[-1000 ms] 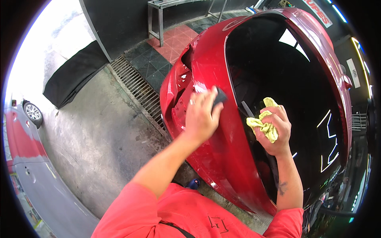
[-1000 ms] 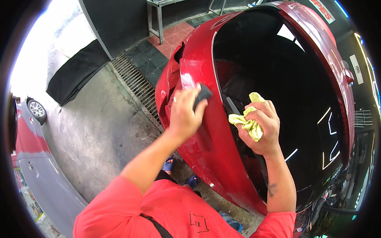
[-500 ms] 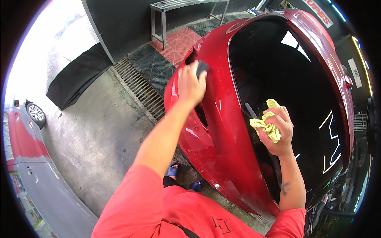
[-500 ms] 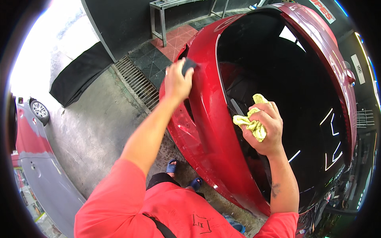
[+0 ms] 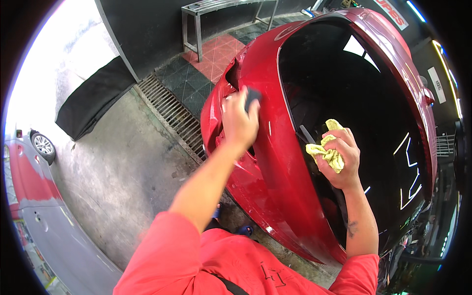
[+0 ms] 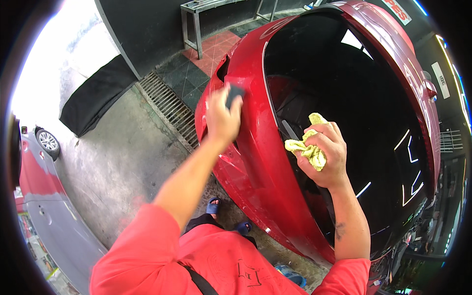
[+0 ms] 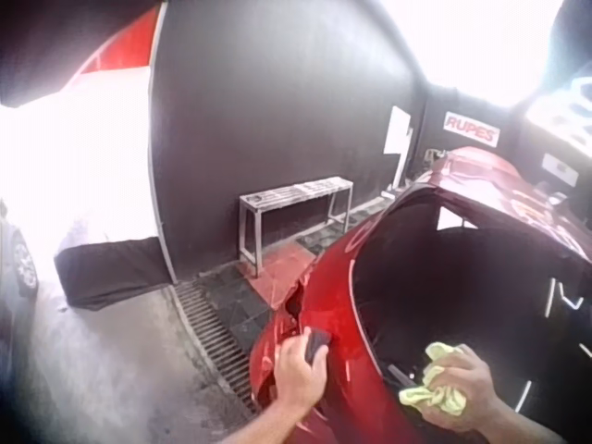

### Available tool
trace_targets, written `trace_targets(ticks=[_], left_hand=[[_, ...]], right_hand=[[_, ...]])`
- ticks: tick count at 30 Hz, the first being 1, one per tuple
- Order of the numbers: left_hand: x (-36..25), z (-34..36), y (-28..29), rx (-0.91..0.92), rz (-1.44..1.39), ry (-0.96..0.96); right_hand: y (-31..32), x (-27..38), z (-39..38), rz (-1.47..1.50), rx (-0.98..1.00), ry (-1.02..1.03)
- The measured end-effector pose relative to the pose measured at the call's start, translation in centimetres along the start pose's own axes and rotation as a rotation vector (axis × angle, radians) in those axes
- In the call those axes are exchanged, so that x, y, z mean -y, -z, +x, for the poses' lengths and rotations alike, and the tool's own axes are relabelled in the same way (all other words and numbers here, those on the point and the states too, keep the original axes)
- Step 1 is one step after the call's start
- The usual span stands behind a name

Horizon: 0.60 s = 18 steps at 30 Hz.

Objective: The person sands the rear panel of a red car using a sanding block and periodically wipes the surface with a yellow cloth.

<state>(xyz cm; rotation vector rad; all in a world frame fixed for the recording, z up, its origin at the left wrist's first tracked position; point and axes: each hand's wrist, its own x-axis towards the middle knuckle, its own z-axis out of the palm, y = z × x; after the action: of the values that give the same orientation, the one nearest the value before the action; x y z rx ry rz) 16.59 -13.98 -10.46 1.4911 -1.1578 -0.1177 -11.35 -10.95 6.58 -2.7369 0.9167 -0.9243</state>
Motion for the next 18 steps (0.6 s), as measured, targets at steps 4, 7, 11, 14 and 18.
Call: trace_targets(ticks=[4,7,11,14,18], left_hand=[[-3.2,-10.9,2.0,0.017,-0.129,-0.073],[-1.4,-0.7,-0.2,-0.01,-0.053,0.021],[0.2,2.0,0.0,0.004,0.062,0.011],[-5.8,-13.6,2.1,-0.03,-0.135,-0.043],[-6.1,-15.9,2.3,-0.055,-0.177,-0.107]], right_hand=[[0.4,-0.2,-0.5,-0.024,0.008,-0.02],[0.5,0.1,-0.5,-0.023,0.009,-0.021],[-0.1,0.1,0.4,0.0,0.018,0.024],[0.2,-0.4,-0.8,-0.007,0.006,0.0],[0.1,-0.5,-0.8,-0.013,0.0,0.01]])
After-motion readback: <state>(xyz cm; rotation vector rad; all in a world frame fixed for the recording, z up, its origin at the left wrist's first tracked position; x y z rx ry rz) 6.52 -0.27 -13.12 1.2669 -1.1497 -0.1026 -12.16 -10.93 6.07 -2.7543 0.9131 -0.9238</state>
